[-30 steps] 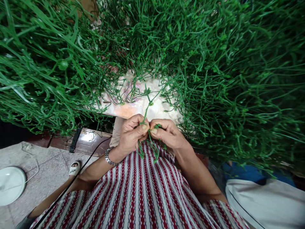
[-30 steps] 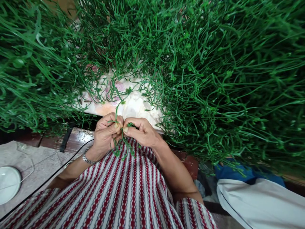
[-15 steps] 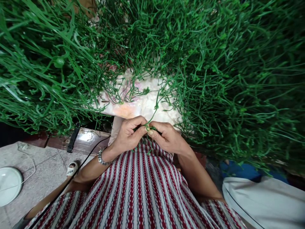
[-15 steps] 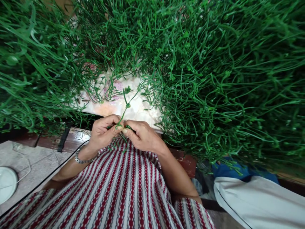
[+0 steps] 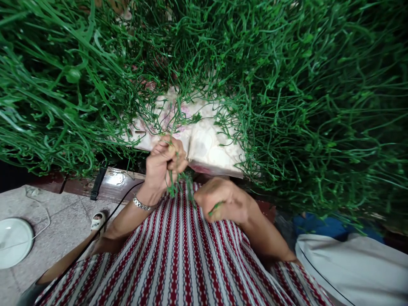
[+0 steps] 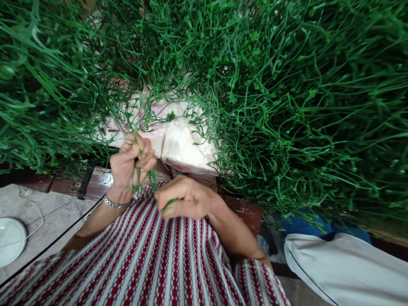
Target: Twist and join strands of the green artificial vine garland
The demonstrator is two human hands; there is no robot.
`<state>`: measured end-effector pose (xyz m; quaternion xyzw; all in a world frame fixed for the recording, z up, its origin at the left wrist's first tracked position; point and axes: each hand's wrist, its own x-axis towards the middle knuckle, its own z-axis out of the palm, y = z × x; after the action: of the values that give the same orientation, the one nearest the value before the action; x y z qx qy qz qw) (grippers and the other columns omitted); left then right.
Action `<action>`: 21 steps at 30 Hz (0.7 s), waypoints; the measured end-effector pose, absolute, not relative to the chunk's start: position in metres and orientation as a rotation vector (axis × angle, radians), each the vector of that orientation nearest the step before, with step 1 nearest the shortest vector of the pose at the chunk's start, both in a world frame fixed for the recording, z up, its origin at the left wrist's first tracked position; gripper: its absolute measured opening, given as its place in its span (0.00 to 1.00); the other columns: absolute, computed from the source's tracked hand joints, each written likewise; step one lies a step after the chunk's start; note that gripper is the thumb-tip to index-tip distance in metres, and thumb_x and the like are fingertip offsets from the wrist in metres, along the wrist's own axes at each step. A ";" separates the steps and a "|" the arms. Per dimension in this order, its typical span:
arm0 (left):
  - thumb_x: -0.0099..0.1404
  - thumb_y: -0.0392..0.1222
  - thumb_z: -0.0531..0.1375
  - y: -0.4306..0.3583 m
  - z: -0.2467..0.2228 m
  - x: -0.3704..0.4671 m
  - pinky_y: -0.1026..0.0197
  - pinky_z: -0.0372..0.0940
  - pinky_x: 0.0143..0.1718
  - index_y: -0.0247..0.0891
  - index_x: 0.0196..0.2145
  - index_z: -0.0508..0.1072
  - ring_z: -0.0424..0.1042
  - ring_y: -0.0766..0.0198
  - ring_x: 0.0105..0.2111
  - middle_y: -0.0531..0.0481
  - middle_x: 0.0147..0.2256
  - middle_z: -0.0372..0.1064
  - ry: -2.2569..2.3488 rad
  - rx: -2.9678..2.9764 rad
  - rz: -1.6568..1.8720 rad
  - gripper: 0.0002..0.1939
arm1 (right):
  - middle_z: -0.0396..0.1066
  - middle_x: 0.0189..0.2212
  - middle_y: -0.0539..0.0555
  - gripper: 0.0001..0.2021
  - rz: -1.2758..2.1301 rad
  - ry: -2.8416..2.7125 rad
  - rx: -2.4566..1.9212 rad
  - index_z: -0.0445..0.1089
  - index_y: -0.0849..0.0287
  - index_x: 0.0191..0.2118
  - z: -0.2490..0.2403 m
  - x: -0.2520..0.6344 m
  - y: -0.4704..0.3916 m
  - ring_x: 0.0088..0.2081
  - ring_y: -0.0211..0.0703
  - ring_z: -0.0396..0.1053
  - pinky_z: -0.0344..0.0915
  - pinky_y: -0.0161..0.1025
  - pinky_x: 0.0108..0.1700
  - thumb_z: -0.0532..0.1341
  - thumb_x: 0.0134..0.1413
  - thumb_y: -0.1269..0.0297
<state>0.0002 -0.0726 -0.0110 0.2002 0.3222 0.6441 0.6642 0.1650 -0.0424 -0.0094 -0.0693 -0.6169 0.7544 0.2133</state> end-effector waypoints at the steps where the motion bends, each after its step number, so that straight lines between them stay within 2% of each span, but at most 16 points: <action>1: 0.52 0.41 0.65 -0.070 -0.010 -0.002 0.73 0.48 0.12 0.37 0.24 0.67 0.47 0.78 0.12 0.59 0.17 0.56 0.736 0.500 1.478 0.10 | 0.61 0.18 0.48 0.14 2.055 -1.729 -0.210 0.65 0.60 0.24 -0.007 0.168 -0.043 0.21 0.32 0.58 0.55 0.34 0.26 0.57 0.56 0.57; 5: 0.56 0.39 0.62 -0.066 -0.009 -0.002 0.69 0.56 0.15 0.36 0.26 0.70 0.57 0.74 0.15 0.54 0.20 0.61 0.728 0.702 1.322 0.05 | 0.63 0.24 0.51 0.12 1.737 -1.675 -0.572 0.65 0.60 0.28 0.003 0.182 -0.034 0.26 0.35 0.62 0.59 0.36 0.30 0.54 0.58 0.59; 7: 0.55 0.38 0.62 -0.065 -0.011 0.001 0.66 0.61 0.20 0.36 0.26 0.71 0.63 0.71 0.20 0.52 0.24 0.63 0.741 0.691 1.335 0.04 | 0.65 0.28 0.53 0.11 1.674 -1.673 -0.709 0.65 0.61 0.30 0.003 0.184 -0.032 0.27 0.35 0.64 0.60 0.35 0.30 0.53 0.59 0.60; 9: 0.52 0.39 0.64 -0.064 -0.013 0.005 0.64 0.64 0.28 0.35 0.23 0.72 0.66 0.67 0.28 0.50 0.28 0.64 0.789 0.684 1.355 0.06 | 0.65 0.27 0.50 0.10 1.652 -1.623 -0.820 0.64 0.61 0.32 0.000 0.178 -0.033 0.23 0.32 0.61 0.58 0.32 0.26 0.53 0.60 0.61; 12: 0.50 0.39 0.66 -0.064 -0.016 0.012 0.65 0.62 0.36 0.35 0.22 0.74 0.65 0.65 0.35 0.49 0.31 0.64 0.872 0.666 1.388 0.06 | 0.58 0.21 0.45 0.10 1.635 -1.539 -0.922 0.64 0.60 0.34 -0.010 0.165 -0.041 0.20 0.30 0.54 0.53 0.30 0.23 0.54 0.59 0.58; 16: 0.49 0.39 0.67 -0.065 -0.015 0.017 0.66 0.60 0.38 0.37 0.22 0.75 0.63 0.66 0.36 0.50 0.30 0.63 0.910 0.639 1.430 0.04 | 0.56 0.22 0.45 0.12 1.660 -1.462 -0.951 0.64 0.60 0.38 -0.016 0.153 -0.050 0.23 0.31 0.52 0.52 0.30 0.26 0.60 0.53 0.57; 21: 0.49 0.38 0.66 -0.068 -0.013 0.019 0.65 0.60 0.38 0.36 0.22 0.76 0.64 0.65 0.35 0.50 0.29 0.63 0.891 0.670 1.389 0.04 | 0.54 0.21 0.44 0.11 1.646 -1.470 -0.987 0.64 0.61 0.30 -0.015 0.152 -0.053 0.22 0.30 0.49 0.50 0.29 0.25 0.61 0.50 0.57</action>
<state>0.0193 -0.0682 -0.0133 0.2924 0.3888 0.6063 0.6290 0.1515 -0.0530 -0.0145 -0.3818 -0.5687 0.6367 0.3542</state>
